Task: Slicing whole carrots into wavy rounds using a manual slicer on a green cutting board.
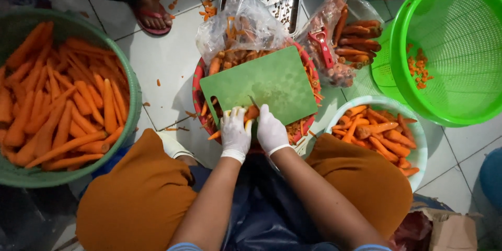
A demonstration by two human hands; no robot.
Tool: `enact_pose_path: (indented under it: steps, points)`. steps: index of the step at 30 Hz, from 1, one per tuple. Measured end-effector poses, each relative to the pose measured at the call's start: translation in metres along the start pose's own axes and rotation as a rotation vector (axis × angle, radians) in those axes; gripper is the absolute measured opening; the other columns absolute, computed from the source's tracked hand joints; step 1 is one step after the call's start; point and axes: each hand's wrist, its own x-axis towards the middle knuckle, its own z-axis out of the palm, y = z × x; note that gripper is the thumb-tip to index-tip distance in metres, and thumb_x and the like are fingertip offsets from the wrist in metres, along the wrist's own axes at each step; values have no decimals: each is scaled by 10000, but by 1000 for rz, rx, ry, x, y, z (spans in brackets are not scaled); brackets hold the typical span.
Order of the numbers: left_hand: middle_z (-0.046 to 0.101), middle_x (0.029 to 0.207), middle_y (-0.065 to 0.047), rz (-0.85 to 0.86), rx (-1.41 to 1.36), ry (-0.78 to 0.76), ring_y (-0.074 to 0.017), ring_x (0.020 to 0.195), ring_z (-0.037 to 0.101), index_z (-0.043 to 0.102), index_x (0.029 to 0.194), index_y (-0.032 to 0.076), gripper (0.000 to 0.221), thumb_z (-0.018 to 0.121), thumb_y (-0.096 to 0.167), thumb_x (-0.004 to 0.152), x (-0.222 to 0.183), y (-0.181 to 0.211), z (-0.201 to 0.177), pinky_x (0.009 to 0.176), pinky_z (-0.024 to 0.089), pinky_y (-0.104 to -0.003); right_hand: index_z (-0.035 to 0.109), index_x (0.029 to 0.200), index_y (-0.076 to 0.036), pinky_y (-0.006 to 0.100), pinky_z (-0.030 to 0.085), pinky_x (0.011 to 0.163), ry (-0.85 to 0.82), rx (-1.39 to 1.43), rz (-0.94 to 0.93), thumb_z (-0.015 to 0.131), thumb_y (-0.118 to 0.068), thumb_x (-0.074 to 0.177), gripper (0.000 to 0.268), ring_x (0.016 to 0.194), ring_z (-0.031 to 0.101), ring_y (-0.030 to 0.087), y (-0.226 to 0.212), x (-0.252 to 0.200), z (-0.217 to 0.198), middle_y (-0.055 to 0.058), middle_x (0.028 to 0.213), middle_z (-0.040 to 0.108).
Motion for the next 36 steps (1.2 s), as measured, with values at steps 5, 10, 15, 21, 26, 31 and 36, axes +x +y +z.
enact_pose_path:
  steps: [5,10,15,21,26,31,36]
  points:
    - [533,1047,-6,12,11,21,-223,986,460,504,1016,200,335,662,320,747,-1,-3,2,823,399,-346,246,1363,-1,524,511,816,-201,130,91,356,-118,893,497,943,628,420,-15,8,-38,230,1011,615]
    - [521,1050,5,39,29,32,-214,967,457,500,1035,216,323,631,364,780,-2,-3,1,808,401,-331,240,1343,-57,513,489,872,-343,115,151,489,-256,885,558,1036,600,404,-13,28,-30,222,1070,612]
    - [528,1064,-6,19,17,-2,-236,987,461,505,1019,202,364,685,329,729,-2,-3,3,805,408,-356,249,1352,-15,499,504,842,-182,185,105,323,-132,893,480,953,623,425,-20,-3,-36,243,1036,596]
    - [521,1069,-16,37,28,-12,-258,990,456,503,1028,200,372,679,339,730,-3,-8,8,813,408,-367,321,1262,56,552,505,782,5,287,-28,370,-113,873,427,884,591,500,3,1,0,294,965,546]
    - [527,1047,-13,24,-5,-30,-258,978,463,502,1009,196,343,675,313,737,-3,-6,2,816,414,-371,432,1107,-88,447,525,665,157,79,-27,386,-248,916,254,768,634,367,7,-27,-5,156,812,550]
    - [518,1063,-2,16,-6,-43,-241,993,456,499,1030,204,354,674,303,739,-2,-8,3,828,408,-357,385,1152,-125,492,536,710,-57,56,98,338,-284,914,289,793,654,388,-11,-10,-33,153,831,574]
    - [515,1090,-15,57,60,2,-246,985,458,506,1100,207,376,621,382,787,-6,-8,7,815,404,-360,383,1070,-164,493,517,770,-260,88,227,300,-327,910,243,890,654,380,-11,8,-39,147,880,641]
